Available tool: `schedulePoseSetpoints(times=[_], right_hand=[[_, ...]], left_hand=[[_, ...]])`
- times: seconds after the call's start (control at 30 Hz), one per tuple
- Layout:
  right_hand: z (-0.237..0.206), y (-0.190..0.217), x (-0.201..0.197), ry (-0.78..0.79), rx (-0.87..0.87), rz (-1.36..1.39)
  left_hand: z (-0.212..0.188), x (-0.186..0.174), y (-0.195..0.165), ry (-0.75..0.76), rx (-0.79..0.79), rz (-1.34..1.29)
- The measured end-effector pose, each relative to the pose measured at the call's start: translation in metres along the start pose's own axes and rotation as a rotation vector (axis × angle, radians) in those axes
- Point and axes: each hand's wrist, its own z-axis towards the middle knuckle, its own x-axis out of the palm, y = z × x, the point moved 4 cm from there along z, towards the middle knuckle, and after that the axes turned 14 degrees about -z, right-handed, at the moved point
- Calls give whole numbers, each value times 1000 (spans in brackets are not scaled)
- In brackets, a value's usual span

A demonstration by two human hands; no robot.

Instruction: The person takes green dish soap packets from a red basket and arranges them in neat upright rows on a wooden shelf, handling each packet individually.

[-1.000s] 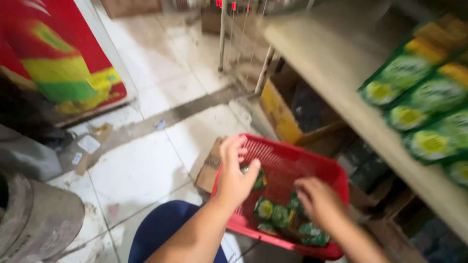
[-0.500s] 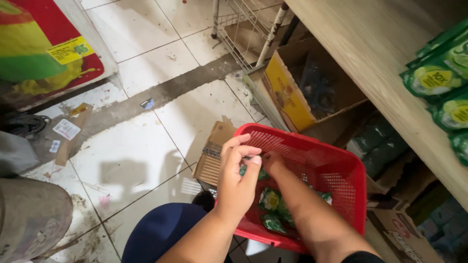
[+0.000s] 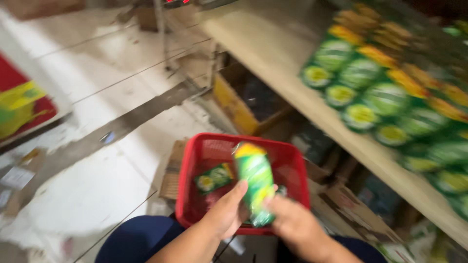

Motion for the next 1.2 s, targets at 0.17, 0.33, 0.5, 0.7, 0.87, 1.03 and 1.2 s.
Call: schedulePoseSetpoints(times=[0.17,0.33,0.5,0.7,0.87,1.03,1.2], right_hand=[[-88,44,-46,-395,-326,-514],[-168,7,-85,-342,452,474],[-257,-8,-140,-582,454,339],[-361,-37,-254,-1351,661,-223],[-378,-92,-327,-1574,475,-176],[-365,-152,-354,-1541,414,-18],[-356,-166,-353,-1545,401,28]], left_hand=[[-7,41,70,24,0,174],[16,63,164,395,42,822],[83,31,244,406,156,905],[167,-93,300,-353,-409,638],[183,-145,290,-457,-408,667],[180,-159,261,-356,-212,765],[158,-169,245,-76,23,1024]])
